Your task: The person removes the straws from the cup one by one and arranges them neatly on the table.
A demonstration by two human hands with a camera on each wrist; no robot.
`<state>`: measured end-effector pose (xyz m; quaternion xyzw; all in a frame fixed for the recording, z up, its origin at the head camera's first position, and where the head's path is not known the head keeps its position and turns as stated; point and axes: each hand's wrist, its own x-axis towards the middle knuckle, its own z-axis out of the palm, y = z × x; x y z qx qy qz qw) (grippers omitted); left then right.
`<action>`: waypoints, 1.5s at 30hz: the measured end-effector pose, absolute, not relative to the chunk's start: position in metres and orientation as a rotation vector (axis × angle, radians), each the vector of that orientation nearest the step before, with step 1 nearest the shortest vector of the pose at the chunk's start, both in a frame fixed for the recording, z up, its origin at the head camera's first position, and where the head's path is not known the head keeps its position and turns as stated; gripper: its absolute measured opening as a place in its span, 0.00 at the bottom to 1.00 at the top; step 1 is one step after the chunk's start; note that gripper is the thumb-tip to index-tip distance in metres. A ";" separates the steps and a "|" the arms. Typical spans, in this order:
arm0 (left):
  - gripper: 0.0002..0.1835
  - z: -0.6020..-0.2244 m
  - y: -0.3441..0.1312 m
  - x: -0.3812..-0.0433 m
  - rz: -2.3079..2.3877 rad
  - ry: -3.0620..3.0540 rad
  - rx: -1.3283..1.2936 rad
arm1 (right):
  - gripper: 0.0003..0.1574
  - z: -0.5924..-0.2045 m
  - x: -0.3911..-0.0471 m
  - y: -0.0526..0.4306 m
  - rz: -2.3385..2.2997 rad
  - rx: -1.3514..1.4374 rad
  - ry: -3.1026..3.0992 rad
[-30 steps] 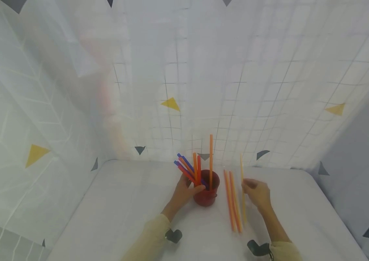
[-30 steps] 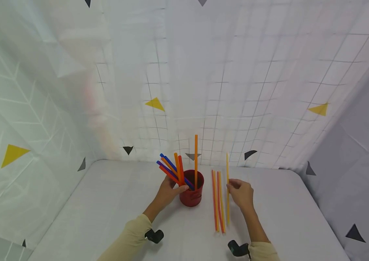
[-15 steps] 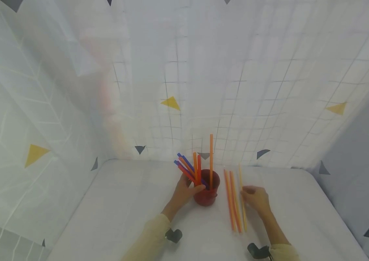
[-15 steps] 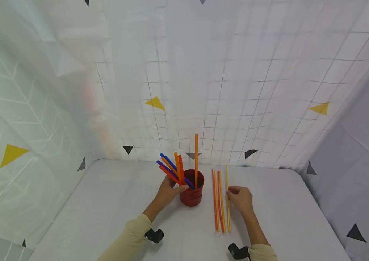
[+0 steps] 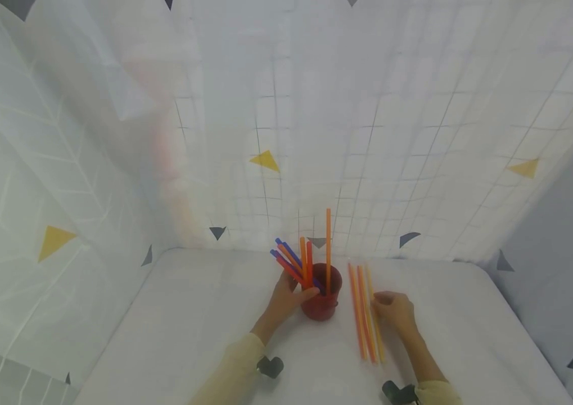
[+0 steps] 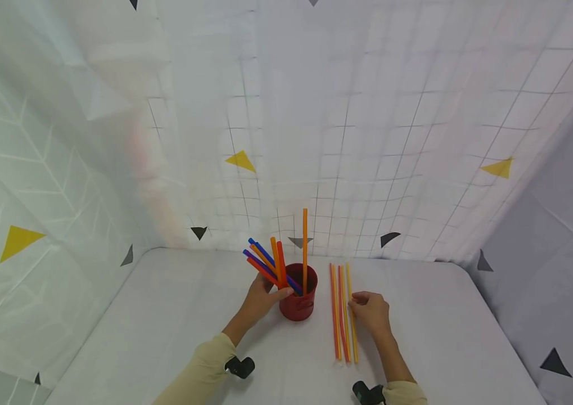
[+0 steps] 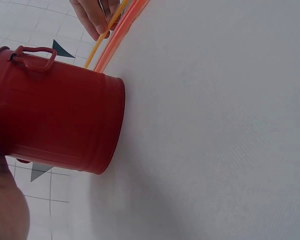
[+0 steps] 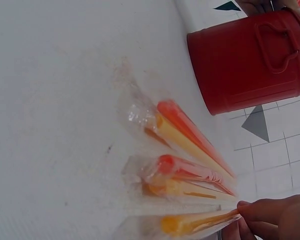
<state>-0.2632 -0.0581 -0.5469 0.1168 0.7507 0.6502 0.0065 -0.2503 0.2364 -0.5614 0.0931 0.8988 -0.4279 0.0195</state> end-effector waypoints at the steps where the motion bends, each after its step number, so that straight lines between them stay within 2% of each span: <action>1: 0.39 -0.547 -0.058 -0.264 2.034 2.348 0.365 | 0.22 -0.561 -0.250 0.236 -1.330 0.294 2.786; 6: 0.38 -0.542 -0.058 -0.264 2.035 2.331 0.370 | 0.21 -0.561 -0.249 0.233 -1.328 0.298 2.813; 11: 0.36 -0.521 -0.060 -0.253 2.017 2.319 0.362 | 0.21 -0.562 -0.249 0.233 -1.322 0.265 2.845; 18: 0.38 -0.547 -0.059 -0.266 2.022 2.366 0.377 | 0.21 -0.563 -0.250 0.230 -1.345 0.267 2.827; 34: 0.40 -0.547 -0.059 -0.265 1.998 2.377 0.367 | 0.19 -0.567 -0.255 0.229 -1.296 0.285 2.814; 45: 0.39 -0.548 -0.059 -0.266 2.006 2.356 0.364 | 0.22 -0.559 -0.254 0.227 -1.317 0.250 2.866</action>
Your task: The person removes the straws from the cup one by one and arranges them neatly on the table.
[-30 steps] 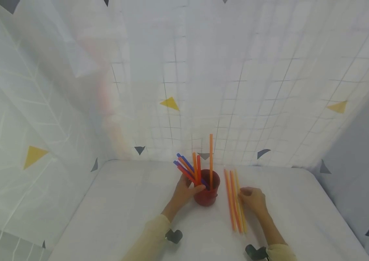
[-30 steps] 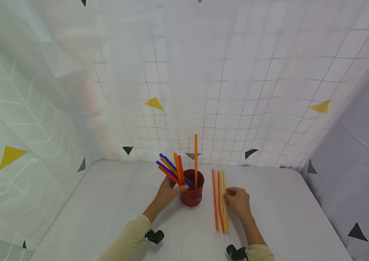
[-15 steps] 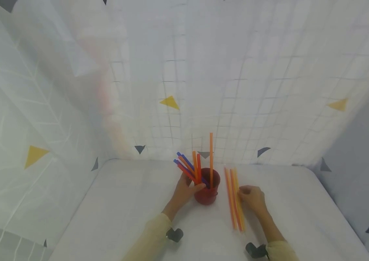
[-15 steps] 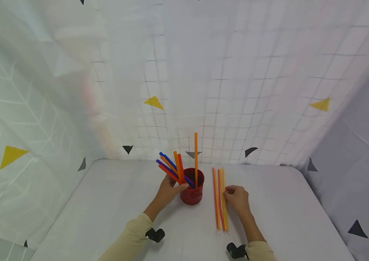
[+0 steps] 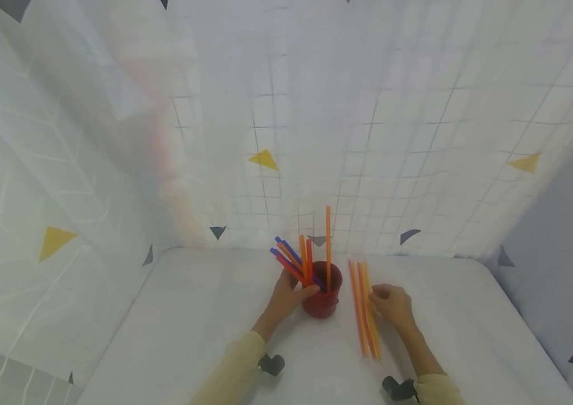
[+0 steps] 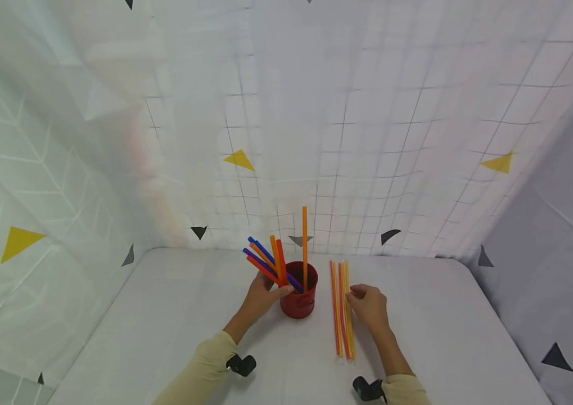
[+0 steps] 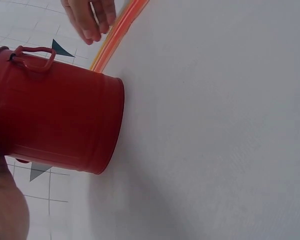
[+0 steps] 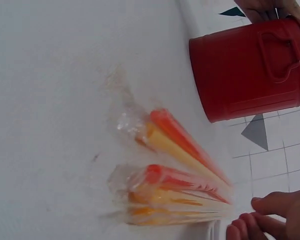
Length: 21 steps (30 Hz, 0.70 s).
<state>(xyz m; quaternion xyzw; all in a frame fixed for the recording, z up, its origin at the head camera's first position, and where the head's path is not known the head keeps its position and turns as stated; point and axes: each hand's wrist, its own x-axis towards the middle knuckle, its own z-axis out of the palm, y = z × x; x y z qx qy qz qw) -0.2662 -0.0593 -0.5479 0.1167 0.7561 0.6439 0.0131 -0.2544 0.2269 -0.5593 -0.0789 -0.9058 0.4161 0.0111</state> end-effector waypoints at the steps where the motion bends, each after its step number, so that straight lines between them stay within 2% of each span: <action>1: 0.39 -0.548 -0.059 -0.266 2.006 2.359 0.360 | 0.22 -0.558 -0.255 0.226 1.291 -0.217 -2.807; 5: 0.40 -0.551 -0.058 -0.268 2.003 2.353 0.347 | 0.24 -0.552 -0.256 0.223 1.317 -0.043 -2.691; 10: 0.40 -0.553 -0.056 -0.268 1.990 2.344 0.354 | 0.31 -0.534 -0.254 0.215 1.558 0.195 -2.552; 16: 0.39 -0.550 -0.056 -0.266 1.998 2.372 0.377 | 0.43 -0.515 -0.256 0.196 1.744 0.516 -2.581; 21: 0.39 -0.551 -0.056 -0.267 2.010 2.376 0.429 | 0.55 -0.508 -0.257 0.180 1.740 0.598 -2.600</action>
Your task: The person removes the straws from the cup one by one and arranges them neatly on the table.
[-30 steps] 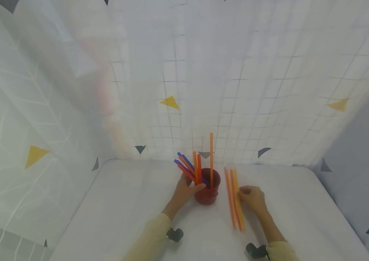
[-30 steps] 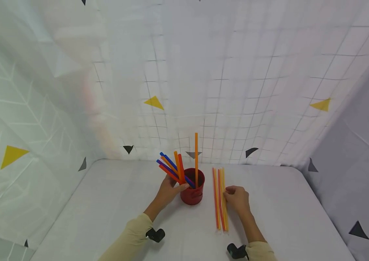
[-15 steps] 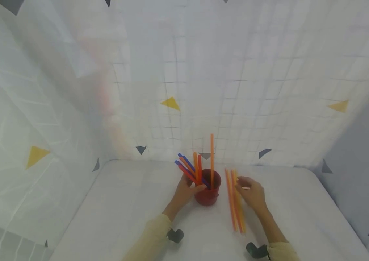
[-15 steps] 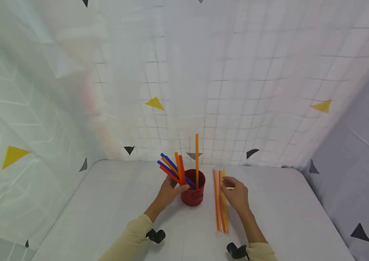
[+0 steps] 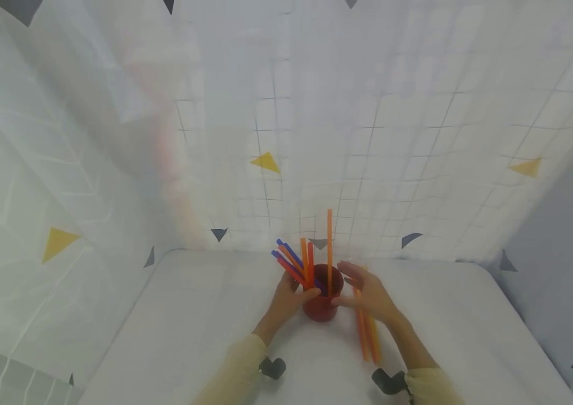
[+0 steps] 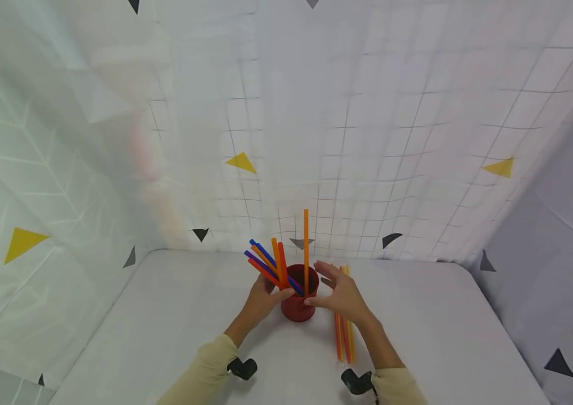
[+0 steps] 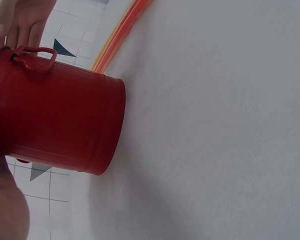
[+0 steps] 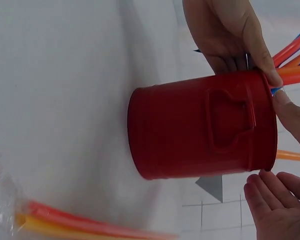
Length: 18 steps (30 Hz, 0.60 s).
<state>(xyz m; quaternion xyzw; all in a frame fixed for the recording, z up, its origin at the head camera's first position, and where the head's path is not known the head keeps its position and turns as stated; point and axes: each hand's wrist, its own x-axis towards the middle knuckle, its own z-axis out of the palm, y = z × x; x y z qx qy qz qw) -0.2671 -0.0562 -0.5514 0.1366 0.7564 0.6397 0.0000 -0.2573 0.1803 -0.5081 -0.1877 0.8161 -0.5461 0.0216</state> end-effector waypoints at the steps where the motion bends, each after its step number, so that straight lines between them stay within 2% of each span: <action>1: 0.39 -0.552 -0.056 -0.267 2.012 2.378 0.435 | 0.57 -0.507 -0.258 0.177 -1.686 -0.594 2.534; 8: 0.40 -0.552 -0.056 -0.267 2.017 2.377 0.446 | 0.67 -0.507 -0.261 0.160 -1.524 -0.562 2.663; 15: 0.40 -0.538 -0.057 -0.261 2.016 2.334 0.417 | 0.64 -0.511 -0.261 0.154 -1.531 -0.544 2.701; 18: 0.41 -0.544 -0.057 -0.264 2.017 2.352 0.417 | 0.63 -0.515 -0.264 0.153 -1.575 -0.531 2.689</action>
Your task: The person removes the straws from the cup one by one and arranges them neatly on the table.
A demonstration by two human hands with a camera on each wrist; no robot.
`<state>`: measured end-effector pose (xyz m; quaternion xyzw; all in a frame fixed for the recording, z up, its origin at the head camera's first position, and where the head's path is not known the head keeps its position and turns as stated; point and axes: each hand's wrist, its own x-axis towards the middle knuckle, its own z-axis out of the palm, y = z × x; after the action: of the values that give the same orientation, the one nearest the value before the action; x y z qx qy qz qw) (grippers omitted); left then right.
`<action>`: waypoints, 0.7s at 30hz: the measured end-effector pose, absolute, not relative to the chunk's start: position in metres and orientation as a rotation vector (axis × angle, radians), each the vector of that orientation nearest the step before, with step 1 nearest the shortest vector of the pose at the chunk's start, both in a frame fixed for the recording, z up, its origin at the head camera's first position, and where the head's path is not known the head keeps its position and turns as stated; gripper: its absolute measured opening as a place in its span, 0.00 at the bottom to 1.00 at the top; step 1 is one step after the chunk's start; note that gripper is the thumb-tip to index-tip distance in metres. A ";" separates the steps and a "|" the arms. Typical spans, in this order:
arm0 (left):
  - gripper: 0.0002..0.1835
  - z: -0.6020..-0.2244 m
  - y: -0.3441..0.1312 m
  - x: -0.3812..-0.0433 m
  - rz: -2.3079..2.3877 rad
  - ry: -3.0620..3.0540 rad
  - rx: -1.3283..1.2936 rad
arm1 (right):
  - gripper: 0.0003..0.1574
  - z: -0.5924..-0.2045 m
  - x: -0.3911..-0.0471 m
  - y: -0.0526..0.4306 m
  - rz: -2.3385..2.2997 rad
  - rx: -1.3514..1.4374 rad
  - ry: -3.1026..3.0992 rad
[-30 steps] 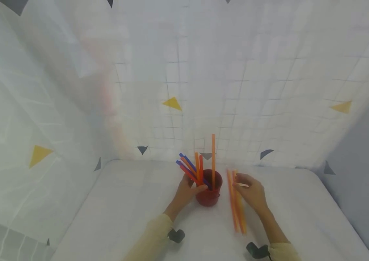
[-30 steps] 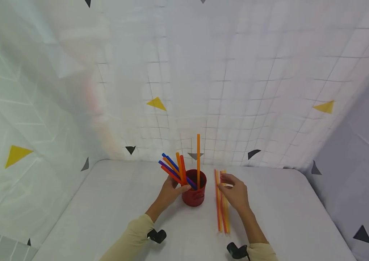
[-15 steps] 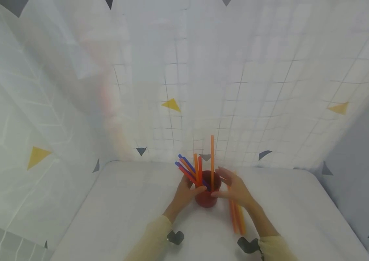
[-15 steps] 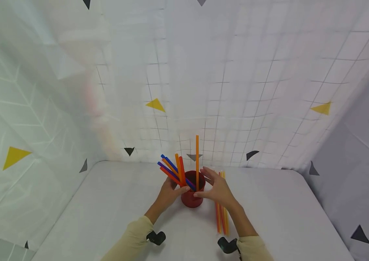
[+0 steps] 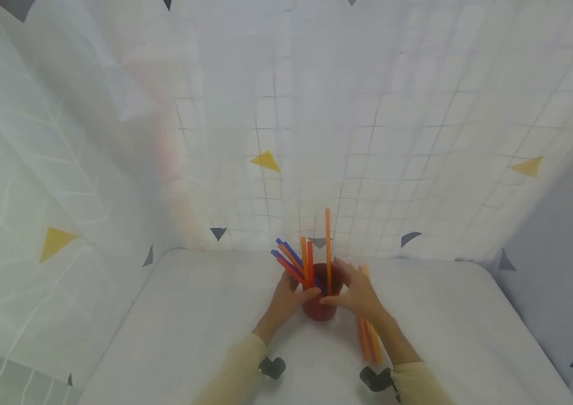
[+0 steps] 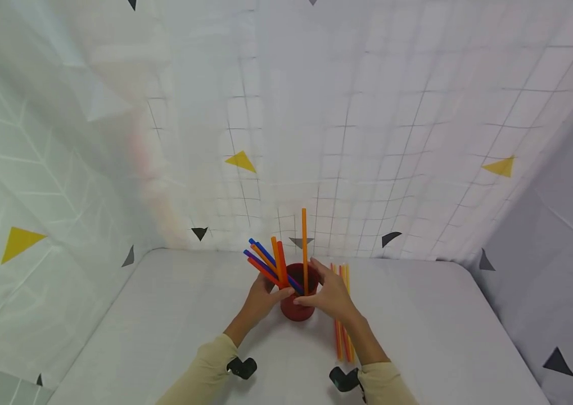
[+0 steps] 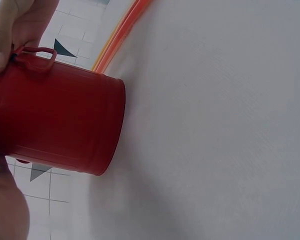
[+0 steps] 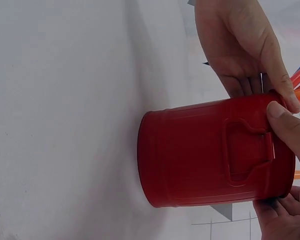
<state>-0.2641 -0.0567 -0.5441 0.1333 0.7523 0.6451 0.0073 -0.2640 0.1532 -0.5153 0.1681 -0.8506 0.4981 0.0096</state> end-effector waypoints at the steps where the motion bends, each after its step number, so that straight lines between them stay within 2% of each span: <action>1: 0.40 -0.545 -0.057 -0.264 2.020 2.362 0.417 | 0.63 -0.516 -0.265 0.153 1.575 0.527 -2.644; 11: 0.40 -0.542 -0.059 -0.270 1.943 2.451 0.421 | 0.64 -0.520 -0.270 0.154 1.571 0.538 -2.641; 18: 0.44 -0.548 -0.059 -0.272 1.943 2.451 0.427 | 0.75 -0.516 -0.268 0.148 1.481 0.497 -2.660; 21: 0.44 -0.549 -0.058 -0.272 1.973 2.424 0.430 | 0.77 -0.516 -0.266 0.145 1.477 0.493 -2.601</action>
<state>-0.2718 -0.0579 -0.5489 0.1363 0.7682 0.6255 -0.0067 -0.2659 0.1447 -0.5163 0.1623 -0.8567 0.4865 0.0550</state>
